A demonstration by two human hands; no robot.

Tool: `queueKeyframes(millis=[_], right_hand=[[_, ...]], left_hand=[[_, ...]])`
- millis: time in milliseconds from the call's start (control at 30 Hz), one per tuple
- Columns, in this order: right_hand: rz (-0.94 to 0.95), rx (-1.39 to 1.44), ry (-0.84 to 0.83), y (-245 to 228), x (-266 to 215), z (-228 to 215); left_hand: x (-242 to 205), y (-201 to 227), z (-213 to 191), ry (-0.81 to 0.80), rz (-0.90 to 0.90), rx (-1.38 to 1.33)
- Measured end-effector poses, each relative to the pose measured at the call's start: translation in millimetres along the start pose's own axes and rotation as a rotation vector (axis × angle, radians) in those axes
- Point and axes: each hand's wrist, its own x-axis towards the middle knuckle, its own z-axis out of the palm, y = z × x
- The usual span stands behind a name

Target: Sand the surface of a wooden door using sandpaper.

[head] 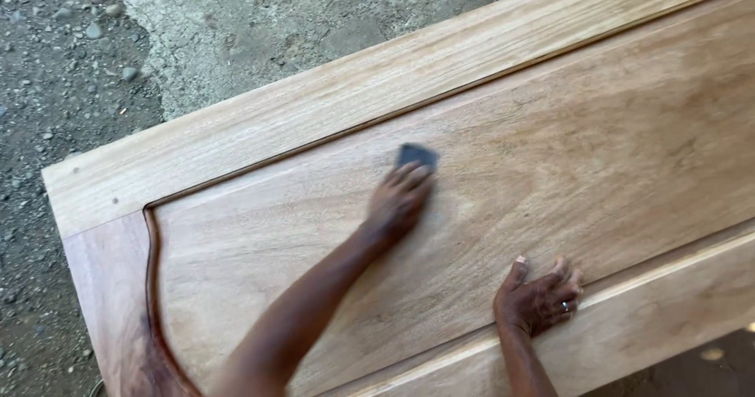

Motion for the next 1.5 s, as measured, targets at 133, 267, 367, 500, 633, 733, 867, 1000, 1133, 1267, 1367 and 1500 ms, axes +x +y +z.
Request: queueKeyframes(millis=[133, 267, 367, 500, 633, 733, 867, 1000, 1133, 1267, 1367, 1500], right_hand=[[-0.035, -0.033, 0.016, 8.4, 5.7, 8.2], [-0.01, 0.018, 0.009, -2.1, 0.9, 1.1], [-0.029, 0.039, -0.006, 0.2, -1.6, -4.9], [-0.09, 0.058, 0.043, 10.5, -5.4, 4.1], [-0.107, 0.032, 0.046, 11.7, -5.5, 7.2], [-0.093, 0.03, 0.037, 9.6, -5.1, 4.0], [-0.06, 0.03, 0.03, 9.9, 1.7, 4.9], [-0.064, 0.036, 0.065, 8.5, -2.0, 8.0], [-0.099, 0.005, 0.085, 19.6, -3.0, 18.9], [-0.09, 0.036, 0.06, 20.1, -2.1, 19.3], [-0.126, -0.018, 0.087, 33.0, -2.9, 33.7], [-0.115, 0.009, 0.082, 22.7, -1.4, 22.8]], left_hand=[[44.6, 41.2, 26.3, -0.077, -0.075, -0.068], [-74.2, 20.3, -18.0, -0.015, 0.008, -0.047], [-218.7, 0.6, -82.9, 0.122, -0.089, -0.018], [-377.1, -1.3, -148.4, 0.017, -0.429, 0.205], [-380.2, 9.0, -111.5, 0.117, -0.571, 0.248], [-290.4, 29.1, -57.2, 0.063, -0.309, 0.211], [-140.2, 83.6, -3.6, -0.015, -0.091, -0.043], [-101.9, 107.6, -14.6, -0.113, -0.119, -0.192], [-232.7, 27.2, -71.3, 0.046, -0.243, -0.207], [-335.2, -37.7, -148.8, 0.071, -0.654, 0.355], [-332.4, -43.0, -145.7, 0.448, -0.784, 0.439], [-221.4, -23.1, -83.6, 0.256, -0.935, 0.275]])
